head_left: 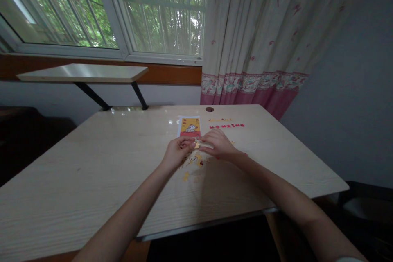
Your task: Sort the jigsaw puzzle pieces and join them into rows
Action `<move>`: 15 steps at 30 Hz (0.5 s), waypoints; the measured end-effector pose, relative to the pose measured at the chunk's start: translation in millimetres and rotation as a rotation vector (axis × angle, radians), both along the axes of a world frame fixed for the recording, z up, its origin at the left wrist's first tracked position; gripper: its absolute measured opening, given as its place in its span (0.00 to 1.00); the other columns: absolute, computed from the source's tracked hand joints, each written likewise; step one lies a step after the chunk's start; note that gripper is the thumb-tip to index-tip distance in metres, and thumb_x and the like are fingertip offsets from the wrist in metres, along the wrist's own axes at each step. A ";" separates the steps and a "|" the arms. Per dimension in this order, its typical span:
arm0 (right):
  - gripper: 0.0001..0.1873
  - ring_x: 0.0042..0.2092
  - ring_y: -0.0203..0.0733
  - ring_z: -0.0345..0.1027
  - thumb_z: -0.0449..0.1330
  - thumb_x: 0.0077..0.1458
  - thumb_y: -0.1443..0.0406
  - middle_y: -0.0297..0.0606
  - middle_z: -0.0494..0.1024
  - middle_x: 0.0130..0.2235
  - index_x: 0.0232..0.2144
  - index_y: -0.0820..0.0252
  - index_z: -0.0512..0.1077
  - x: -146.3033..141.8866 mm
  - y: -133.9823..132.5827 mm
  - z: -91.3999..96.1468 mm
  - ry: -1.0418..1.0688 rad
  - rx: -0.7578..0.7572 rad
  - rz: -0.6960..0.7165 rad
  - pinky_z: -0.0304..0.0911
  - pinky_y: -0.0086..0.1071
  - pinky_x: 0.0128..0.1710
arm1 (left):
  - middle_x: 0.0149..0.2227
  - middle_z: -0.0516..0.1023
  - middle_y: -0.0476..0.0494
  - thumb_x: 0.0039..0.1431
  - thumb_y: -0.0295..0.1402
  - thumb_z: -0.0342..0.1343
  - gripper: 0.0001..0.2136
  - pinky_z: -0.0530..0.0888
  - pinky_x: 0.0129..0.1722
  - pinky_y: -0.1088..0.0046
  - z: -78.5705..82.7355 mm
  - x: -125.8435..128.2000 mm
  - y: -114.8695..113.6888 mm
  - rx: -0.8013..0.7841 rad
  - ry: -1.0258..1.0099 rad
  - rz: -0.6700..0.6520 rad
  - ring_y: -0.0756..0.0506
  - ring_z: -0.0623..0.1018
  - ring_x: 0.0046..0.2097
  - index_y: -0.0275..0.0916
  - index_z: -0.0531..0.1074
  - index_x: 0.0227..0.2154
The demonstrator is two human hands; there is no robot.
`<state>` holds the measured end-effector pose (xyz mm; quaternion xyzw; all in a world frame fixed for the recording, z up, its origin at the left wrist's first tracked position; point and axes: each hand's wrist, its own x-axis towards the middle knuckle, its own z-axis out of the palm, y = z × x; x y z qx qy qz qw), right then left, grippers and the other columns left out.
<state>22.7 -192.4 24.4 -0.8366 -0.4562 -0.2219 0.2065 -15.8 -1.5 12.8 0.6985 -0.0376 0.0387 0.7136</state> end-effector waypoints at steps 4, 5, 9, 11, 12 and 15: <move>0.15 0.38 0.38 0.66 0.57 0.53 0.55 0.37 0.77 0.34 0.39 0.58 0.73 -1.3 2.2 -5.1 -0.008 0.041 0.014 0.54 0.33 0.40 | 0.21 0.74 0.49 0.39 0.36 0.64 0.13 0.67 0.26 0.77 -5.0 1.9 0.1 -0.008 -0.025 -0.029 0.51 0.72 0.24 0.34 0.72 0.27; 0.15 0.38 0.38 0.66 0.57 0.54 0.56 0.38 0.77 0.34 0.38 0.58 0.73 -1.4 2.2 -5.9 -0.008 0.053 0.018 0.54 0.33 0.40 | 0.21 0.74 0.49 0.40 0.36 0.64 0.13 0.67 0.26 0.77 -6.0 2.2 0.2 -0.007 -0.027 -0.032 0.52 0.71 0.23 0.34 0.72 0.27; 0.14 0.37 0.38 0.66 0.56 0.54 0.56 0.38 0.77 0.33 0.36 0.58 0.73 -2.1 1.3 -7.3 -0.010 0.086 0.024 0.54 0.33 0.40 | 0.22 0.74 0.49 0.40 0.36 0.64 0.12 0.67 0.27 0.76 -6.5 2.1 0.0 0.001 -0.024 -0.050 0.51 0.72 0.24 0.34 0.72 0.27; 0.13 0.36 0.38 0.66 0.56 0.54 0.56 0.38 0.77 0.33 0.36 0.58 0.73 -2.0 -0.2 -7.2 -0.025 0.103 0.012 0.55 0.33 0.40 | 0.23 0.75 0.48 0.41 0.36 0.63 0.12 0.68 0.29 0.75 -5.1 1.6 -0.2 -0.008 -0.034 -0.052 0.50 0.72 0.26 0.34 0.72 0.29; 0.14 0.36 0.38 0.66 0.56 0.54 0.56 0.38 0.76 0.33 0.36 0.58 0.73 -1.6 -1.5 -7.1 -0.034 0.110 0.001 0.55 0.33 0.40 | 0.25 0.75 0.47 0.42 0.36 0.62 0.12 0.69 0.30 0.74 -4.4 1.4 0.0 -0.004 -0.048 -0.049 0.50 0.73 0.27 0.34 0.73 0.30; 0.14 0.37 0.39 0.66 0.57 0.54 0.56 0.38 0.76 0.33 0.38 0.57 0.73 1.1 -8.6 -5.5 -0.057 0.119 -0.047 0.55 0.34 0.41 | 0.30 0.76 0.45 0.47 0.37 0.58 0.11 0.68 0.32 0.73 -2.9 1.5 3.3 0.128 -0.122 0.016 0.48 0.73 0.31 0.35 0.73 0.32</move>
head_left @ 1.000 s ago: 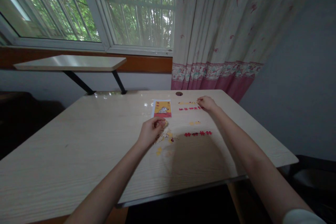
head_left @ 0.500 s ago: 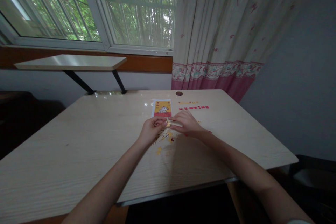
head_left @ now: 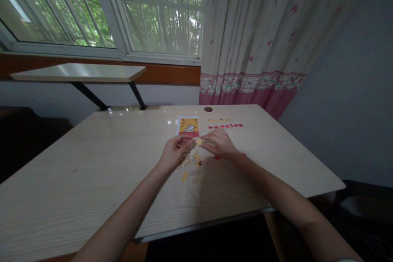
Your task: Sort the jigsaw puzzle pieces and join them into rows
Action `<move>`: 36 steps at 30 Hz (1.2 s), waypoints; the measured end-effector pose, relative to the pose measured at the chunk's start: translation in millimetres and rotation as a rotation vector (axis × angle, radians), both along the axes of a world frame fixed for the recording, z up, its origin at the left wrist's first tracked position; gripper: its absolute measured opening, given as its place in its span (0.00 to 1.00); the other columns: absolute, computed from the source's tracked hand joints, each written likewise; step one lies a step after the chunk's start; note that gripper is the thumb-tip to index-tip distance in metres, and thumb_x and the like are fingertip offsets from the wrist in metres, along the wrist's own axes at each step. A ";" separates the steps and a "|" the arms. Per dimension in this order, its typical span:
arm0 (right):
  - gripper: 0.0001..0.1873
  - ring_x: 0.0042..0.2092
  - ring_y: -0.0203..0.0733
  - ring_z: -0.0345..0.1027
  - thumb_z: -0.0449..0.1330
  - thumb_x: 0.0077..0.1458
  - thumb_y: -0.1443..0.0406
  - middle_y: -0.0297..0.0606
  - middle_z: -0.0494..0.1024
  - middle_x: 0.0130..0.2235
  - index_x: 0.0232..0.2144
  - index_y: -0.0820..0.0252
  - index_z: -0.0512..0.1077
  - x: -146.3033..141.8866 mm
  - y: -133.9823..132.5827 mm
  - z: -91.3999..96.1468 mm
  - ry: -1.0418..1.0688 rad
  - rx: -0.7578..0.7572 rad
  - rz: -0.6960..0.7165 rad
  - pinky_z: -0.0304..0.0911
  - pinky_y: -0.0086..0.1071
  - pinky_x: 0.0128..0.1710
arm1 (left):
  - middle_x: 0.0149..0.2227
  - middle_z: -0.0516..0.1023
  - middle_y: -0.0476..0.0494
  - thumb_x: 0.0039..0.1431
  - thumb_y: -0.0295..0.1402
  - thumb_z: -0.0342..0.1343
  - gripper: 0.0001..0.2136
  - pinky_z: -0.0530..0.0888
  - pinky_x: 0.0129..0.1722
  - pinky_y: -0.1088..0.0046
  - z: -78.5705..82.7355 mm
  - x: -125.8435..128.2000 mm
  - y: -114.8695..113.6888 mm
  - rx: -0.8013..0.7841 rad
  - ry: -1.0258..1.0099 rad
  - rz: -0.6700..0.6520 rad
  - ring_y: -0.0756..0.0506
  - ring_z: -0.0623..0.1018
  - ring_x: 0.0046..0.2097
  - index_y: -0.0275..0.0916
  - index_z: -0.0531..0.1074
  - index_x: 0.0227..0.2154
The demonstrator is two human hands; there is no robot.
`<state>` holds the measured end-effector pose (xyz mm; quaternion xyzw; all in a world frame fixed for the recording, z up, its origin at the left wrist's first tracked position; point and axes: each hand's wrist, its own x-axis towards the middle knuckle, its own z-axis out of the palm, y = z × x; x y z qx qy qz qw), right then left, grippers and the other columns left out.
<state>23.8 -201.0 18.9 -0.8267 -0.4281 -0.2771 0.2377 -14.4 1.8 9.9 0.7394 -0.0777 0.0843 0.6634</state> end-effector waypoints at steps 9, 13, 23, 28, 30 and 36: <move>0.13 0.39 0.40 0.66 0.57 0.53 0.57 0.39 0.76 0.35 0.38 0.56 0.74 22.5 -52.2 20.4 -0.056 0.196 -0.245 0.56 0.35 0.41 | 0.36 0.75 0.42 0.56 0.33 0.47 0.11 0.67 0.36 0.70 5.6 -4.2 20.3 0.913 -0.246 0.104 0.44 0.72 0.38 0.39 0.73 0.36; 0.14 0.38 0.41 0.67 0.58 0.52 0.55 0.39 0.75 0.34 0.37 0.56 0.75 34.3 -77.5 23.7 -0.090 0.271 -0.329 0.58 0.35 0.41 | 0.35 0.74 0.42 0.58 0.34 0.46 0.11 0.67 0.35 0.71 10.0 -5.3 24.6 1.061 -0.238 0.130 0.45 0.72 0.38 0.39 0.72 0.38; 0.14 0.39 0.41 0.66 0.57 0.53 0.56 0.39 0.75 0.35 0.38 0.55 0.75 36.8 -83.1 17.8 -0.141 0.194 -0.318 0.57 0.36 0.42 | 0.35 0.74 0.43 0.58 0.33 0.46 0.10 0.67 0.34 0.72 11.7 -5.1 28.6 1.113 -0.255 0.141 0.45 0.72 0.37 0.40 0.71 0.38; 0.14 0.39 0.42 0.66 0.58 0.51 0.56 0.39 0.75 0.36 0.38 0.54 0.75 41.6 -89.3 16.2 -0.071 0.198 -0.335 0.57 0.37 0.43 | 0.34 0.74 0.43 0.58 0.33 0.45 0.11 0.67 0.34 0.72 10.8 -4.1 29.8 1.135 -0.249 0.131 0.45 0.72 0.37 0.40 0.71 0.38; 0.15 0.37 0.40 0.66 0.58 0.51 0.55 0.39 0.75 0.36 0.38 0.56 0.75 51.2 -97.6 14.1 -0.022 0.275 -0.377 0.59 0.37 0.41 | 0.35 0.74 0.43 0.58 0.32 0.45 0.10 0.67 0.34 0.73 10.9 -3.8 30.2 1.153 -0.260 0.112 0.46 0.72 0.38 0.40 0.71 0.38; 0.20 0.31 0.38 0.66 0.56 0.51 0.55 0.41 0.75 0.31 0.39 0.64 0.73 99.7 -128.4 -1.1 0.418 0.269 -0.650 0.61 0.32 0.33 | 0.36 0.75 0.44 0.59 0.33 0.44 0.10 0.66 0.33 0.73 12.6 -3.5 30.5 1.234 -0.296 0.114 0.45 0.71 0.38 0.41 0.70 0.37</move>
